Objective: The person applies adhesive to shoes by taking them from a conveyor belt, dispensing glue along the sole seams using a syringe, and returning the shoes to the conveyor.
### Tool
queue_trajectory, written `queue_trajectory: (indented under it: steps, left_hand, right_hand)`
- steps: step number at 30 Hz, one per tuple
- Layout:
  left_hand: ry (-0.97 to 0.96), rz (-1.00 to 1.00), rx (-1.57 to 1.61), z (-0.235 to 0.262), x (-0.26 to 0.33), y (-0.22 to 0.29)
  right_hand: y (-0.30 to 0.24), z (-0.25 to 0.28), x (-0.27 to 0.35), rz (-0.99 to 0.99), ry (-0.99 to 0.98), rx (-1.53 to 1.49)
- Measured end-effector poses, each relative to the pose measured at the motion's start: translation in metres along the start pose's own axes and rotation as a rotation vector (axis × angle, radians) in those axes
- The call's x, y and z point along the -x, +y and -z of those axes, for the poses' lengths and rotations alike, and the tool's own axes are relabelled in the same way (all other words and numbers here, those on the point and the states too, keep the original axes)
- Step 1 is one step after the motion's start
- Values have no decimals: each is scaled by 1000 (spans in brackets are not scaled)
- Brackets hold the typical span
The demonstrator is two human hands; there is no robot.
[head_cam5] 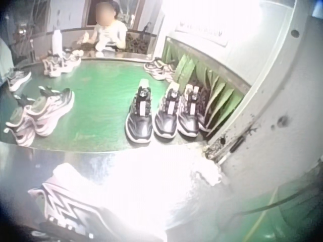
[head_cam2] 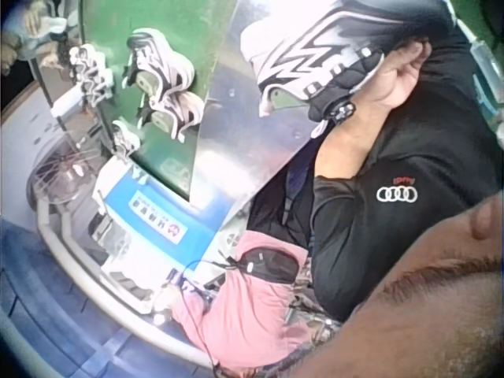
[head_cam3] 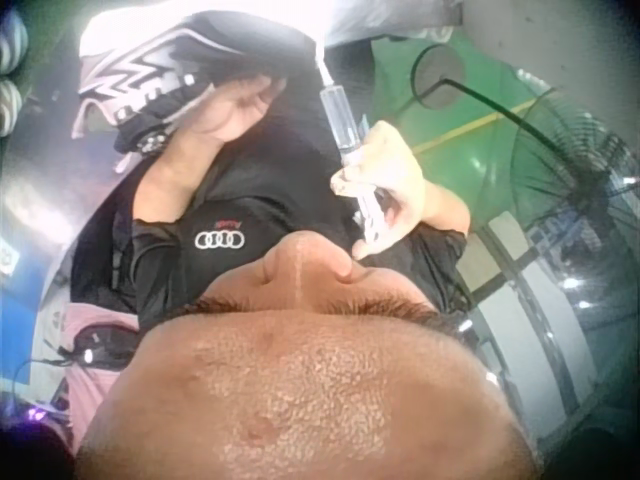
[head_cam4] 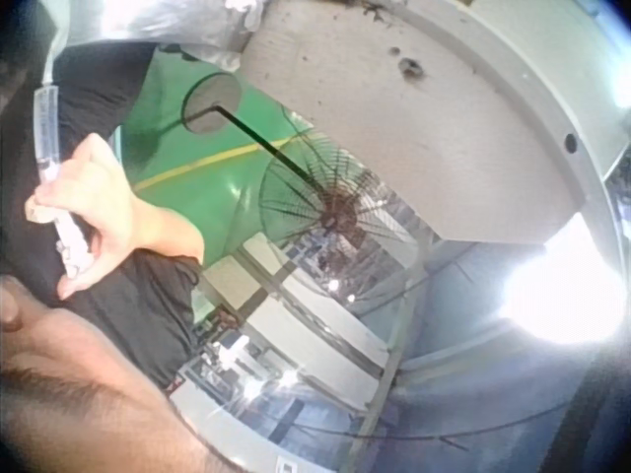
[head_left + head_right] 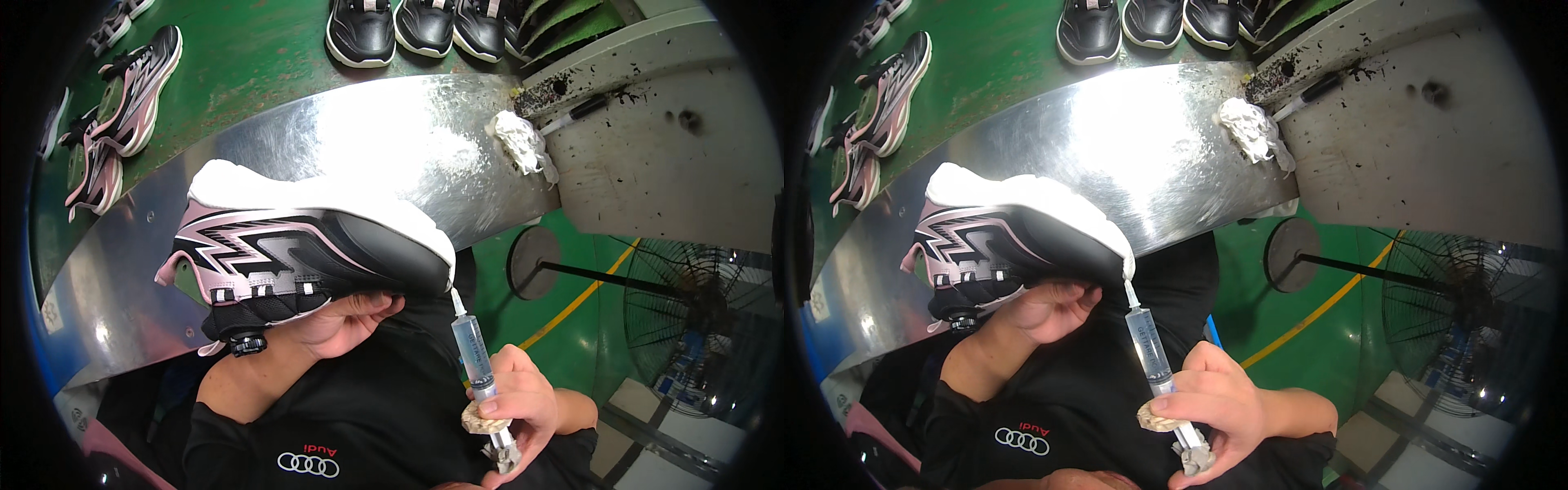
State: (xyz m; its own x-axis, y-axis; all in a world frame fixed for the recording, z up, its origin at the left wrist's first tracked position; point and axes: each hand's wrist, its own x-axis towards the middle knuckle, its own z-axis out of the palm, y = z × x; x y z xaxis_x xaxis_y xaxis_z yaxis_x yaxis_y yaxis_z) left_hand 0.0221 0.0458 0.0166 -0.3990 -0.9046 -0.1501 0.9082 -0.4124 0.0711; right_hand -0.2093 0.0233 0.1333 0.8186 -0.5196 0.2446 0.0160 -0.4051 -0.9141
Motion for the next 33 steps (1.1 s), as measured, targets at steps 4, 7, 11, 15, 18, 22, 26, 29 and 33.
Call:
queue_trajectory:
  steps: [4,7,11,15,18,22,26,29,33]
  left_hand:
    - [21,7,11,-3,-1,1]
    - [-26,-2,-2,-2,-2,3]
    - [17,-30,1,-10,-2,2]
    - [-32,-21,62,-24,-6,4]
    - [-68,-45,56,-23,-4,4]
    - [-87,-46,56,-25,-4,6]
    - [-61,-66,31,-28,-4,8]
    - [-21,-54,54,-32,-6,4]
    - [-25,59,50,-13,-8,-1]
  right_hand:
    - [0,-5,0,11,8,94]
    - [7,-14,-4,94,57,224]
    - [15,-19,-7,149,61,327]
    - [24,-27,-7,197,79,441]
    - [25,-30,-9,243,128,478]
    - [31,-33,-13,286,132,531]
    - [34,-34,-15,299,132,527]
    - [32,-31,-7,350,194,525]
    - [27,-29,9,414,311,633]
